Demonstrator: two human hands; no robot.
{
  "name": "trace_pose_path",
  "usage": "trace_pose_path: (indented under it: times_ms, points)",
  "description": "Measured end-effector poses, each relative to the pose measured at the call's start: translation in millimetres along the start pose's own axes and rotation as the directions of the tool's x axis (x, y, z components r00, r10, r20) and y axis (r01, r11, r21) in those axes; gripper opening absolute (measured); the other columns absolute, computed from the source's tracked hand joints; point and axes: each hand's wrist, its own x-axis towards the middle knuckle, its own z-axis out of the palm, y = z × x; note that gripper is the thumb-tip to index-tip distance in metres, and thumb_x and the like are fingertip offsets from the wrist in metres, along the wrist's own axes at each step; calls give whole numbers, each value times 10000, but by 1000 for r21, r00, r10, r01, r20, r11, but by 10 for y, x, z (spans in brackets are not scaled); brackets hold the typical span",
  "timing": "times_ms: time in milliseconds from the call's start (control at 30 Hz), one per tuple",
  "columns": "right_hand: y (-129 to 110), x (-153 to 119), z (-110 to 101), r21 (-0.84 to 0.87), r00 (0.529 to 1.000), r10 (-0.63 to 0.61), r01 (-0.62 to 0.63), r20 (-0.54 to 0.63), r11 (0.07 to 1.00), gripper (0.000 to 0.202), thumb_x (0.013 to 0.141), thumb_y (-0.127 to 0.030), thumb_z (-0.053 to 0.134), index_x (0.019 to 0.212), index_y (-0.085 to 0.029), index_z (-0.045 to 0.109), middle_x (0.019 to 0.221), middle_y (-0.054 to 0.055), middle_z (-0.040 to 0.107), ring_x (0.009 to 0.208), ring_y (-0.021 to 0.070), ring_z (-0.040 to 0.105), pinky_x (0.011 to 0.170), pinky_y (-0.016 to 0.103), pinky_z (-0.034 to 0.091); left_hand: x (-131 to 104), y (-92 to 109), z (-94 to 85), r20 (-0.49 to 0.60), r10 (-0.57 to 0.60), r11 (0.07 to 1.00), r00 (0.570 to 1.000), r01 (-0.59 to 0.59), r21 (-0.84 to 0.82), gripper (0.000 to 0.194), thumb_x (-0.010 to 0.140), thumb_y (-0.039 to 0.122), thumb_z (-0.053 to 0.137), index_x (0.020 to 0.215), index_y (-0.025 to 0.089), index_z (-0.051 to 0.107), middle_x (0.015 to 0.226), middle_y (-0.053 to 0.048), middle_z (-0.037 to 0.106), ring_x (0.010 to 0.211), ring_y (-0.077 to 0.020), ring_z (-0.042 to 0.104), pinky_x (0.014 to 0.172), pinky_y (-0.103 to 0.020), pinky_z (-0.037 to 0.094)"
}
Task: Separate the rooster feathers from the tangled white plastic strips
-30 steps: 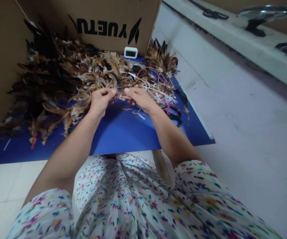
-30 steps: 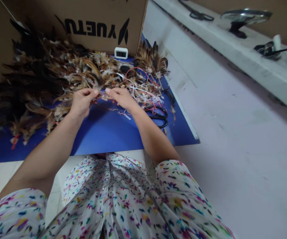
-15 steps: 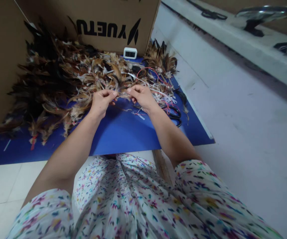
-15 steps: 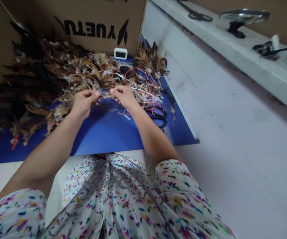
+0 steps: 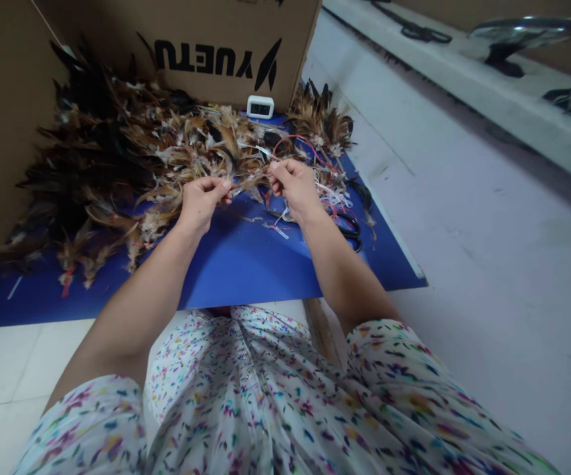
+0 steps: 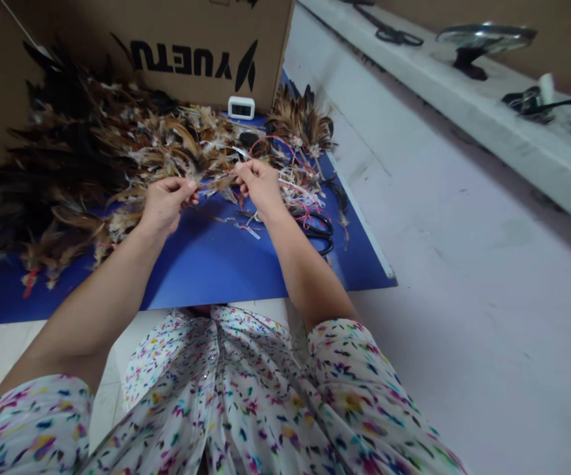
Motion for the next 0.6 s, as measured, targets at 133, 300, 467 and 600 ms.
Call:
trace_pose_path:
  times_ms: [133, 300, 467, 600]
  points:
    - [8, 7, 4, -2, 1000, 3, -3, -27, 1000, 351, 898, -474, 687, 721, -205, 548, 634, -39, 551, 505, 52, 462, 470, 197, 372, 10, -6, -1, -16, -5, 1000, 1000, 4, -11, 144, 702, 146, 761, 590, 159, 672, 522, 22, 600, 490, -67, 557, 519, -176, 466]
    - [40, 22, -19, -39, 999, -25, 23, -46, 999, 384, 889, -533, 678, 729, -206, 556, 646, -35, 563, 522, 56, 478, 487, 199, 391, 16, 0, -4, -30, -33, 999, 999, 33, -23, 158, 699, 164, 775, 591, 160, 660, 534, 22, 605, 493, -70, 554, 521, -182, 475]
    - [42, 14, -38, -123, 989, -146, 144, -12, 982, 392, 819, -582, 730, 795, -205, 627, 724, -20, 628, 610, 73, 548, 591, 221, 470, 24, -9, -23, -15, -6, 1000, 1000, 6, 4, 186, 680, 224, 829, 605, 164, 670, 531, 22, 605, 487, -70, 545, 521, -185, 477]
    - [10, -30, -10, -149, 977, -166, 185, 135, 971, 476, 779, -673, 716, 895, -213, 678, 807, -2, 677, 687, 97, 606, 647, 237, 506, 32, -24, -40, 24, 32, 999, 999, -33, 42, 189, 685, 262, 846, 641, 165, 690, 577, 7, 639, 506, -73, 552, 542, -195, 487]
